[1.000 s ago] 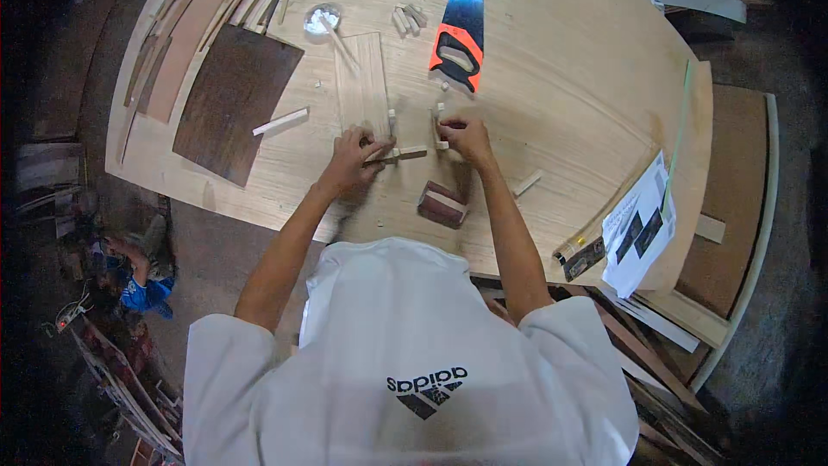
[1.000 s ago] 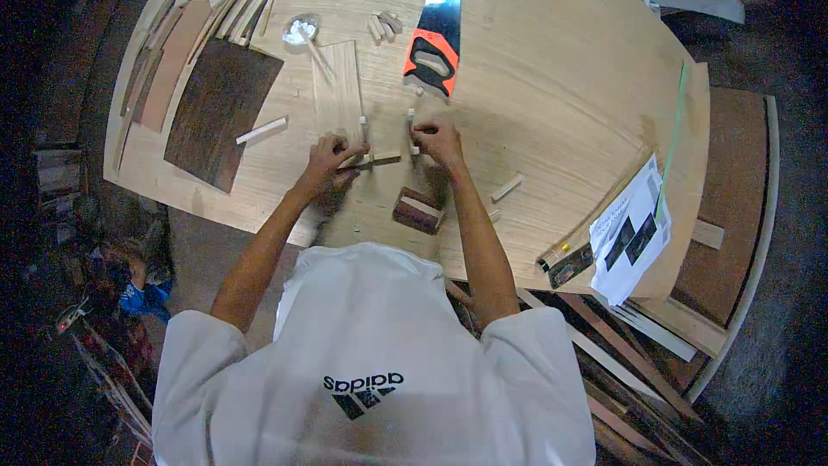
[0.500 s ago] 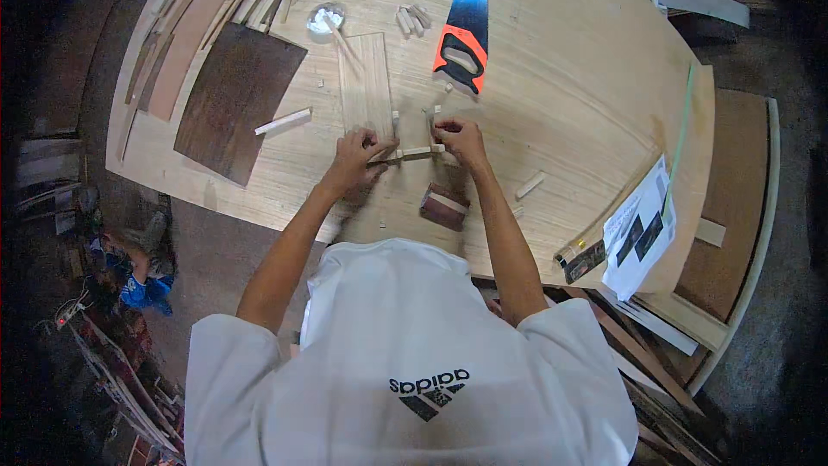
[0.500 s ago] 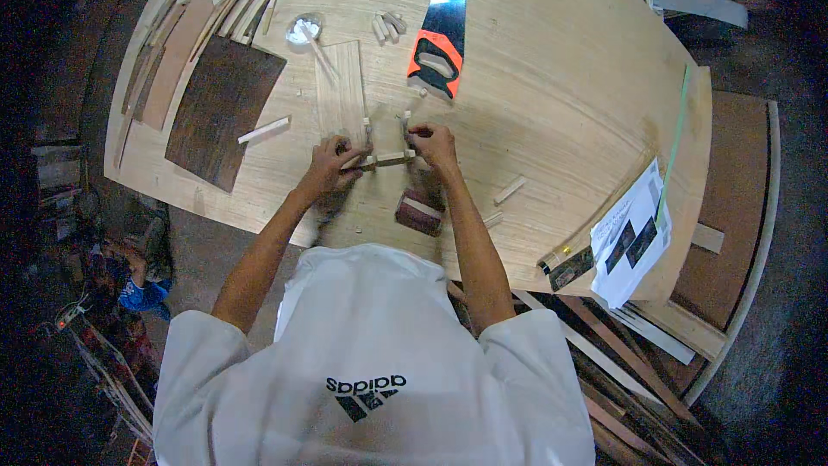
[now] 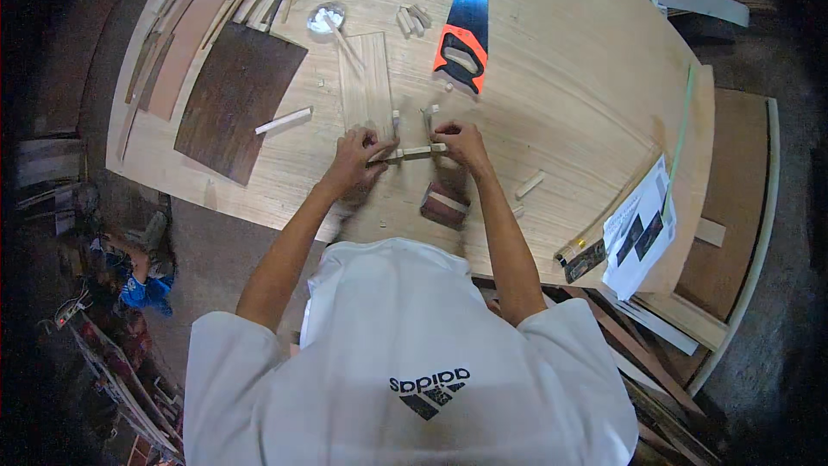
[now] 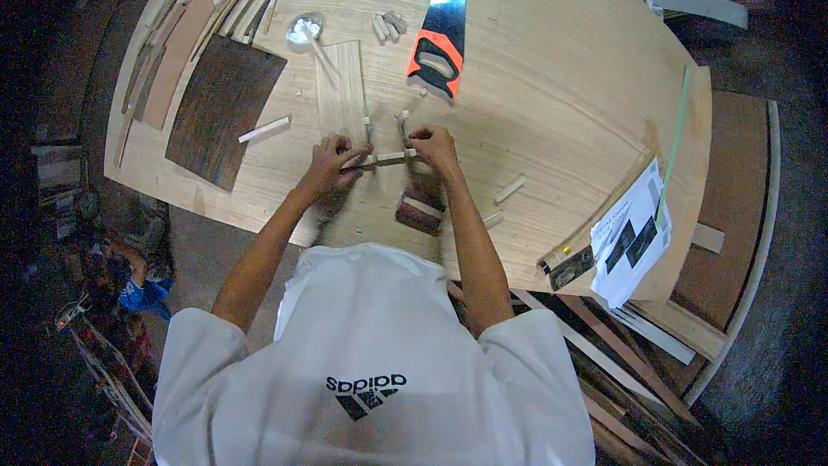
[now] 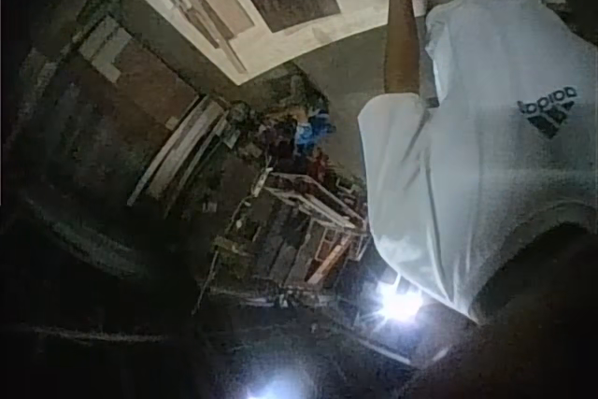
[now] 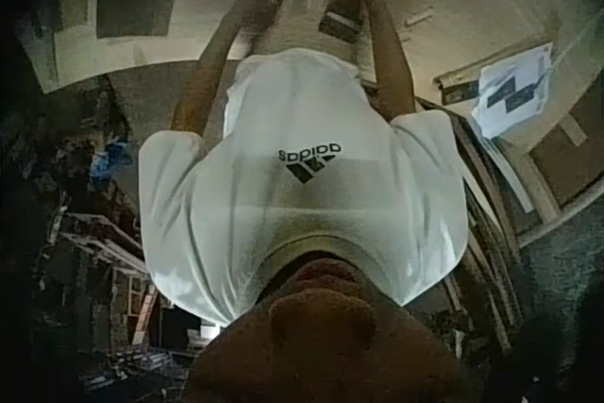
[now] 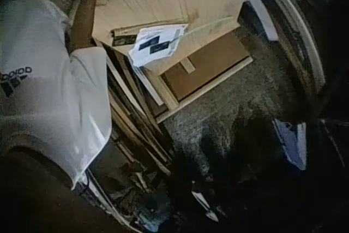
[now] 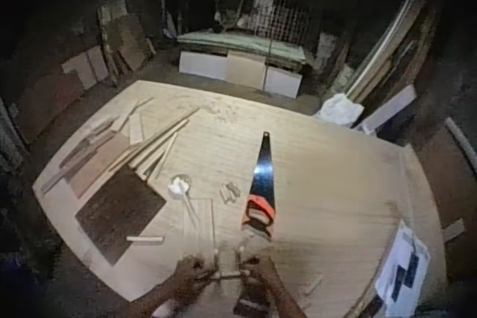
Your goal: The person assembles a small wooden frame structure on a workbench using small wooden dowels and planks. They arrange the pieces into a rectangular shape and then apply a white substance to the joints using a small brush.
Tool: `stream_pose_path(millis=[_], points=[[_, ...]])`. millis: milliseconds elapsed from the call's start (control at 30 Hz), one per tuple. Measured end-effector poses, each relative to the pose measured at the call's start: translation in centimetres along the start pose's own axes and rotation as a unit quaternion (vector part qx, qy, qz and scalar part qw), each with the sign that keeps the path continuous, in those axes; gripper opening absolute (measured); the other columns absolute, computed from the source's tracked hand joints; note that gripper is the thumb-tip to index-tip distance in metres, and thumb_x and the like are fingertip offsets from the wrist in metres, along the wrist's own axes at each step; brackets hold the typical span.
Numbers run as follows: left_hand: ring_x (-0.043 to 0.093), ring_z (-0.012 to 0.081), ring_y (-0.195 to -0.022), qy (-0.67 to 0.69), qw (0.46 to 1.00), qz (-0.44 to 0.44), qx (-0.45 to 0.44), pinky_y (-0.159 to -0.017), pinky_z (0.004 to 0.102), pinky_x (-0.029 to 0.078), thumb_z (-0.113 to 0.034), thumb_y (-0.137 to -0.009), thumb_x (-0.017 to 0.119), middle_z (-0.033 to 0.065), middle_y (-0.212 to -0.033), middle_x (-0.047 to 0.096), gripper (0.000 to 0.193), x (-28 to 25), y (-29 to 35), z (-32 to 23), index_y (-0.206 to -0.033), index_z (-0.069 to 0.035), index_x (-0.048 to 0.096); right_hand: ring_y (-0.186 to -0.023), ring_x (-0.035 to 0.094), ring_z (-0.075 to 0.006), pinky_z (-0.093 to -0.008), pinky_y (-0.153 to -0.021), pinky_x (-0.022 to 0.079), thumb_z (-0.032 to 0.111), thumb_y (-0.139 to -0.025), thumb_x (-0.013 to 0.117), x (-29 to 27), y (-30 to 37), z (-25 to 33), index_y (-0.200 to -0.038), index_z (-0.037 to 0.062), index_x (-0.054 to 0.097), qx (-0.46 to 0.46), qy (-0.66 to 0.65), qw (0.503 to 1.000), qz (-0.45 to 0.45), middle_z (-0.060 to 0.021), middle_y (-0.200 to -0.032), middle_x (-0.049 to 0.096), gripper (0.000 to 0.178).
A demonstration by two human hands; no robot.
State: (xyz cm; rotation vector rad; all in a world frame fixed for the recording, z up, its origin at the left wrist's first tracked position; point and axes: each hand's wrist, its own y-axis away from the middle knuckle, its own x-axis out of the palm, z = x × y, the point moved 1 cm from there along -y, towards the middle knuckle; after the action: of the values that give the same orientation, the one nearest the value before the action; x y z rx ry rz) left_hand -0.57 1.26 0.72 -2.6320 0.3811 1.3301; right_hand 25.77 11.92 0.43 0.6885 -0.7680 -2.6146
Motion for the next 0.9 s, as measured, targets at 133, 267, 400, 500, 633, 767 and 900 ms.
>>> stream_pose_path(millis=[133,267,400,500,633,767,900], points=[[0.051,0.0286,-0.106,0.007,1.0,-0.012,0.022,-0.086,0.046,0.041,-0.026,-0.075,0.081,0.0085,-0.11,0.052,0.063,-0.3,-0.2,-0.1,-0.135,-0.031,0.062,-0.079,0.069,-0.0138,-0.0291,-0.069,0.055,0.017,-0.077,0.083,0.0,-0.1,-0.2,-0.097,0.0007,0.075,-0.01,0.004,1.0,0.001,-0.0086,-0.088,0.075,0.027],[0.051,0.0287,-0.105,0.001,1.0,-0.017,0.007,-0.085,0.0456,0.041,-0.027,-0.076,0.081,0.0089,-0.11,0.052,0.063,-0.4,0.0,-0.5,-0.136,-0.032,0.062,-0.078,0.068,-0.0141,-0.03,-0.067,0.055,0.015,-0.077,0.082,0.2,-0.4,-0.5,-0.095,0.0016,0.076,-0.007,-0.01,1.0,0.004,-0.0069,-0.086,0.075,0.023],[0.052,0.0289,-0.105,-0.006,1.0,-0.015,0.018,-0.085,0.0457,0.041,-0.029,-0.076,0.081,0.0093,-0.11,0.053,0.064,-0.2,-0.2,-0.2,-0.136,-0.034,0.061,-0.077,0.069,-0.0146,-0.0309,-0.068,0.055,0.018,-0.075,0.082,0.0,-0.9,-0.5,-0.091,0.0019,0.076,-0.011,0.022,0.999,0.02,-0.0072,-0.085,0.075,0.023],[0.052,0.029,-0.105,-0.007,1.0,-0.014,0.015,-0.084,0.046,0.041,-0.029,-0.075,0.081,0.0095,-0.111,0.053,0.065,0.0,-0.1,0.1,-0.137,-0.034,0.06,-0.077,0.07,-0.0152,-0.0315,-0.07,0.055,0.021,-0.074,0.083,-0.3,-0.8,0.3,-0.091,0.0017,0.076,-0.052,0.09,0.995,0.009,-0.0092,-0.084,0.075,0.027],[0.053,0.0291,-0.105,-0.01,1.0,-0.01,0.014,-0.084,0.0463,0.041,-0.028,-0.074,0.082,0.0096,-0.113,0.053,0.066,0.2,-0.1,0.2,-0.136,-0.034,0.061,-0.077,0.07,-0.0158,-0.0316,-0.072,0.055,0.024,-0.072,0.084,-0.2,0.0,1.6,-0.091,0.0015,0.076,-0.033,0.104,0.994,-0.003,-0.0102,-0.084,0.076,0.03],[0.052,0.0298,-0.107,-0.012,1.0,-0.007,0.017,-0.084,0.0464,0.041,-0.028,-0.074,0.082,0.0095,-0.114,0.052,0.062,0.4,-0.1,0.8,-0.133,-0.032,0.062,-0.076,0.07,-0.0159,-0.0311,-0.071,0.055,0.024,-0.071,0.084,-0.5,0.2,1.6,-0.091,0.0019,0.076,-0.013,0.072,0.997,-0.01,-0.0097,-0.083,0.075,0.031],[0.052,0.0296,-0.106,-0.015,1.0,-0.02,0.017,-0.083,0.0465,0.041,-0.03,-0.074,0.082,0.0088,-0.113,0.052,0.061,0.5,-0.1,0.6,-0.132,-0.032,0.063,-0.075,0.07,-0.017,-0.0307,-0.07,0.055,0.024,-0.071,0.085,-0.3,0.0,0.9,-0.092,0.002,0.075,0.016,0.054,0.998,0.0,-0.0102,-0.083,0.074,0.032]])
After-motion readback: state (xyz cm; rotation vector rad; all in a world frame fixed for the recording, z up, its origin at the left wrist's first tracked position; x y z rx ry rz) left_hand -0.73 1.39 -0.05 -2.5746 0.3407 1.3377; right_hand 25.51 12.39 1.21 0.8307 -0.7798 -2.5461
